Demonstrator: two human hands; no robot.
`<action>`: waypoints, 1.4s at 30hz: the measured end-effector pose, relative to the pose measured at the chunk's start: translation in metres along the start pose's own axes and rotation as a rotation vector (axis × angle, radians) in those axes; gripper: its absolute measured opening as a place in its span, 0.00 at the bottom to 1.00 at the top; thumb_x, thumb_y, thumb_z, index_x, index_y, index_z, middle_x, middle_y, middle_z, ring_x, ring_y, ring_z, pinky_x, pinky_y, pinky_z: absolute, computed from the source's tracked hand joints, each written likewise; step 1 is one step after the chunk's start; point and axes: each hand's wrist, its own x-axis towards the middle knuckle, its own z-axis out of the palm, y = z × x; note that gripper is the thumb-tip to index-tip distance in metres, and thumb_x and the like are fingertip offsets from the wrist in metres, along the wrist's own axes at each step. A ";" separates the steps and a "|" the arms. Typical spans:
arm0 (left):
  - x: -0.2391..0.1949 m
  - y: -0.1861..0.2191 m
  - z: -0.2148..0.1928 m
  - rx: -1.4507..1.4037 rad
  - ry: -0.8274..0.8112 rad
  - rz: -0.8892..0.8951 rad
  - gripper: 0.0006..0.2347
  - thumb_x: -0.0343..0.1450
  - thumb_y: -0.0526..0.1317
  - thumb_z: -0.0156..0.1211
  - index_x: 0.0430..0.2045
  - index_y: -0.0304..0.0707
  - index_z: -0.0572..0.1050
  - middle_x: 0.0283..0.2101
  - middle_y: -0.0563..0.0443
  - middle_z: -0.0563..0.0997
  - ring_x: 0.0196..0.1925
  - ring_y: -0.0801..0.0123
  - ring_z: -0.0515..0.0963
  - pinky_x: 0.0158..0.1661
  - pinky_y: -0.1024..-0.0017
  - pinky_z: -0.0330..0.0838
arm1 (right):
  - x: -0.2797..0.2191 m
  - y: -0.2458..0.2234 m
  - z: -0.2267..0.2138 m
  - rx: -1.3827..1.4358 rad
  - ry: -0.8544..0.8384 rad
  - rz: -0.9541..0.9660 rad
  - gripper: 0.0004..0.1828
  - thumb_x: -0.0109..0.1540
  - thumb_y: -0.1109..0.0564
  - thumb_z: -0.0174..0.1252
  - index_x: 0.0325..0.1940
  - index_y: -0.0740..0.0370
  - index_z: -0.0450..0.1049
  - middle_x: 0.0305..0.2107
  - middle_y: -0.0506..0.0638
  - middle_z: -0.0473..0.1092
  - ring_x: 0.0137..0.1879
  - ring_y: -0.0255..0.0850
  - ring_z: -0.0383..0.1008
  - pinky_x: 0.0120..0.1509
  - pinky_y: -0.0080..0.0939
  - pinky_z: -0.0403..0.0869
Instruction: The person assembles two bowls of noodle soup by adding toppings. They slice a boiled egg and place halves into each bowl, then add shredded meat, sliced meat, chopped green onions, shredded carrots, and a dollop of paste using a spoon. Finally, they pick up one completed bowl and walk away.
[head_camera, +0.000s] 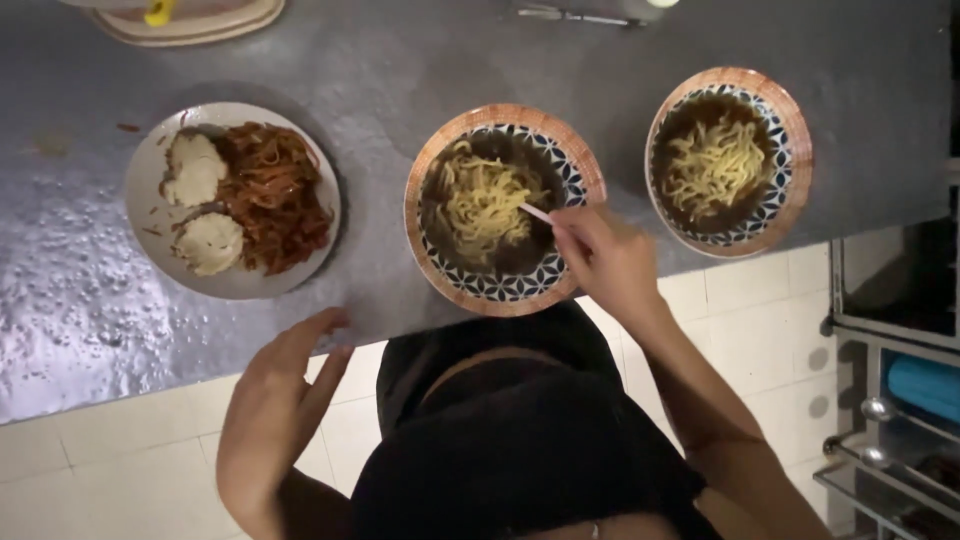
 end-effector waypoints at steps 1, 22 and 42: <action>0.002 0.003 0.001 0.002 0.001 0.001 0.18 0.79 0.46 0.58 0.64 0.45 0.77 0.61 0.52 0.87 0.58 0.54 0.86 0.46 0.59 0.80 | -0.003 0.003 0.002 0.001 0.002 0.000 0.07 0.74 0.60 0.66 0.56 0.57 0.80 0.45 0.50 0.83 0.40 0.41 0.83 0.37 0.40 0.75; -0.001 0.045 0.012 -0.047 0.068 0.031 0.19 0.82 0.46 0.52 0.65 0.37 0.76 0.61 0.47 0.87 0.62 0.56 0.85 0.55 0.60 0.78 | -0.002 0.017 -0.094 -0.256 0.032 -0.162 0.04 0.73 0.59 0.75 0.44 0.56 0.87 0.34 0.46 0.84 0.31 0.34 0.80 0.30 0.35 0.75; -0.011 0.052 0.021 -0.068 0.114 -0.025 0.21 0.81 0.48 0.52 0.65 0.35 0.77 0.62 0.47 0.87 0.65 0.58 0.84 0.56 0.62 0.78 | -0.001 0.023 -0.087 -0.271 -0.256 -0.310 0.09 0.71 0.59 0.65 0.40 0.44 0.81 0.19 0.39 0.66 0.26 0.37 0.68 0.22 0.41 0.59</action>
